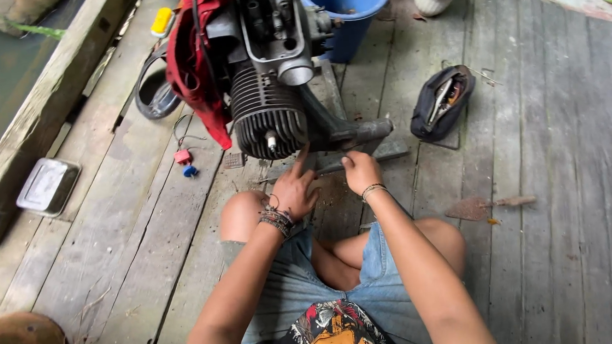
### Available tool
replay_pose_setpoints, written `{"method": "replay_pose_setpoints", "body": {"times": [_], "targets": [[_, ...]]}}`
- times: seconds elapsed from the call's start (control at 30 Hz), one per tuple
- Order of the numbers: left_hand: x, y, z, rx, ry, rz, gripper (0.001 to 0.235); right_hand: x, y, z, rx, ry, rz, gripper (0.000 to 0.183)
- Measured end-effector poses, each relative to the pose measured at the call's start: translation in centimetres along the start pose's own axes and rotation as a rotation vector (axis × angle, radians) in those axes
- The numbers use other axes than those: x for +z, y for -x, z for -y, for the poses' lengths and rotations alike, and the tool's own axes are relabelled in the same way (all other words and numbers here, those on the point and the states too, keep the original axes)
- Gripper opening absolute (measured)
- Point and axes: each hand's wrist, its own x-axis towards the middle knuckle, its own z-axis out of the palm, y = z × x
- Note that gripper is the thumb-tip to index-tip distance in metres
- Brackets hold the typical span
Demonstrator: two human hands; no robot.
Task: Filing a metal component on an engine using a hand file while sitting on a wooden deck.
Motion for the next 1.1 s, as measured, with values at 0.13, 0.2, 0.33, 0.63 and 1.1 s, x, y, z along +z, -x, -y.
{"method": "replay_pose_setpoints", "body": {"times": [0.13,0.2,0.33,0.63,1.1], "targets": [[0.5,0.1,0.7,-0.010,-0.014,0.013,0.030,-0.3,1.2,1.7,-0.027,0.036,0.002,0.033],[0.1,-0.2,0.6,-0.053,0.000,0.084,0.023,-0.7,1.0,1.2,-0.111,0.094,0.005,0.031],[-0.2,-0.4,0.4,-0.068,0.013,0.124,0.022,-3.3,2.3,-1.2,-0.181,0.023,0.008,0.028],[-1.4,-0.9,-0.8,-0.076,-0.043,0.196,0.020,-3.4,3.1,-0.3,-0.120,-0.059,-0.029,0.028],[0.4,0.0,0.3,0.002,-0.039,0.064,0.030,-3.6,3.6,-0.7,-0.046,-0.061,0.073,0.030]]}}
